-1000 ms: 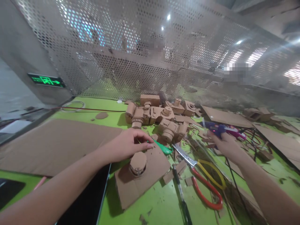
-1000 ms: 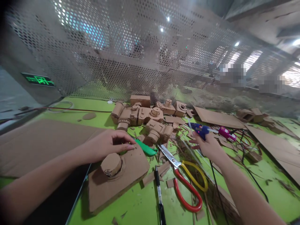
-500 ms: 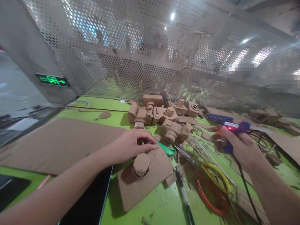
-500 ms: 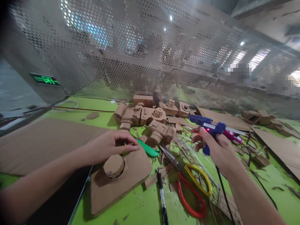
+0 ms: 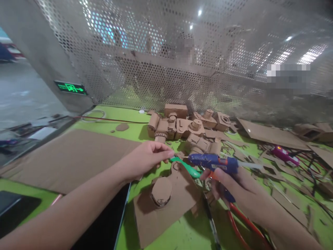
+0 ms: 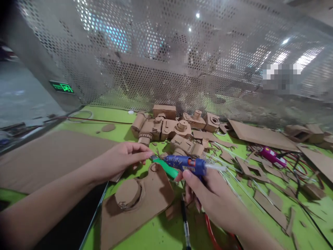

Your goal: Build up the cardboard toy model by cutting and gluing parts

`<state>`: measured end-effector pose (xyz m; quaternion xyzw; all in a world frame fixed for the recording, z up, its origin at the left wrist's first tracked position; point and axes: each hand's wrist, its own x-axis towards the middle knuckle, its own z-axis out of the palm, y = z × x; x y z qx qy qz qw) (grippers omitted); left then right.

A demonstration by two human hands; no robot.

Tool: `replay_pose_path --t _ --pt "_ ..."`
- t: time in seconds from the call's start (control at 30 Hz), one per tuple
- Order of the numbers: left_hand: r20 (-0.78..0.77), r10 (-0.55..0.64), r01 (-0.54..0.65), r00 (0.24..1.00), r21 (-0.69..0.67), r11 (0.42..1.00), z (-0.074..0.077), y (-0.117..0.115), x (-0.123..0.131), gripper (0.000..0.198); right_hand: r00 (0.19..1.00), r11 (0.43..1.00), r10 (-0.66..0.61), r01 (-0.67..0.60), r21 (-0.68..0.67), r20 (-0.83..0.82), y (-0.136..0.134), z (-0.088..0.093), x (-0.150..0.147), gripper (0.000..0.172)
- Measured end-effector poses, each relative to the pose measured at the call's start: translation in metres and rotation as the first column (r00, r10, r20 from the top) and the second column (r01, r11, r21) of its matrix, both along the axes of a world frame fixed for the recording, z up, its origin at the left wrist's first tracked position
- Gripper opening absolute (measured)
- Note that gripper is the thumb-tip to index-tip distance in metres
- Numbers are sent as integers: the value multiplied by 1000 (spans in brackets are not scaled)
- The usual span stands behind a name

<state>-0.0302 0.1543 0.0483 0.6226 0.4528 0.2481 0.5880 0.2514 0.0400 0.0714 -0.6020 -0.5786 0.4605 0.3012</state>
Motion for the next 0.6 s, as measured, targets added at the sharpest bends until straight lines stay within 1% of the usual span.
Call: replay_pose_path --t 0.07,0.2,0.27,0.43,0.53,0.6 --pt "65 19 -13 998 -80 997 3 -1 2 47 1000 1000 6 -6 -18 26 -6 -4 3 57" --pt "131 12 12 991 -183 983 6 -4 6 52 972 998 53 -46 -37 228 -12 -6 7 62" --pt "131 19 8 991 -198 980 6 -4 7 52 958 996 81 -71 -45 276 -12 -7 7 60" --pt "110 3 21 994 -220 975 0 -2 7 50 936 995 95 -95 -17 338 -11 -8 2 51" --pt "99 -9 30 995 -212 977 -3 -2 8 48 926 992 124 -122 -29 356 -10 -3 -3 51" --pt "95 -22 41 995 -203 978 -5 -2 8 47 917 992 121 -124 -18 379 -9 -1 -5 53"
